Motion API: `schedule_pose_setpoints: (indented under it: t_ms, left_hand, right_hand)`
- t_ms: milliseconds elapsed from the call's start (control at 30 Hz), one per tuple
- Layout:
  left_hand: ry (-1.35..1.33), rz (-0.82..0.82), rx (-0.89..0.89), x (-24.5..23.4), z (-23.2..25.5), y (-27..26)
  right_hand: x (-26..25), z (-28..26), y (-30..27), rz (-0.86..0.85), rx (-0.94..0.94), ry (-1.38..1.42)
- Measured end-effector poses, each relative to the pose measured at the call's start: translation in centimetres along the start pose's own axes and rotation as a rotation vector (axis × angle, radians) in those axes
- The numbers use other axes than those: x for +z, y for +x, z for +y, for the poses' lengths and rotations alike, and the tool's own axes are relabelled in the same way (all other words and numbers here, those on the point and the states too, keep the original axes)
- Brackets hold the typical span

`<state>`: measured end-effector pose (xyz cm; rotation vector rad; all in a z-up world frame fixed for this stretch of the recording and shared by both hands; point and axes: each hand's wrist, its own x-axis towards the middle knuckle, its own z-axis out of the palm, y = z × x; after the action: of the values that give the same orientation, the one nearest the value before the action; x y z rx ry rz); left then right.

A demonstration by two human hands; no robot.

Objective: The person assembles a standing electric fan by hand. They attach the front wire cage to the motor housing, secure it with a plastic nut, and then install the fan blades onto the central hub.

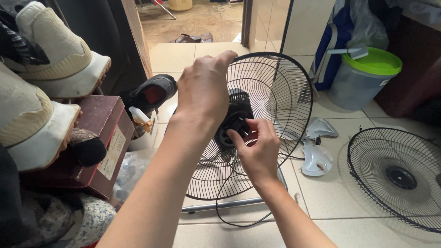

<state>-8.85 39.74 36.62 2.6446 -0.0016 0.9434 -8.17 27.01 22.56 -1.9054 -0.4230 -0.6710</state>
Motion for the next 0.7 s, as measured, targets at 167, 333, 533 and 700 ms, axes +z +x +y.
schedule_pose_setpoints:
  t_ms: [167, 333, 533, 700]
  left_hand:
    - [0.027, 0.005, 0.01, 0.2, -0.1, -0.2]
    - [0.023, 0.029, 0.029, 0.1, -0.4, 0.0]
    - [0.014, -0.003, -0.007, 0.0, -0.6, 0.0]
    - [0.016, 0.016, 0.004, -0.1, -0.5, 0.2]
  right_hand:
    - [1.7, 0.6, 0.6, 0.02, 0.609, 0.207]
    - [1.5, -0.7, 0.9, -0.078, 0.753, 0.447]
    - [1.1, -1.3, -0.7, -0.112, 0.309, 0.079]
    - [0.5, -1.2, 0.0, -0.123, 0.283, -0.194]
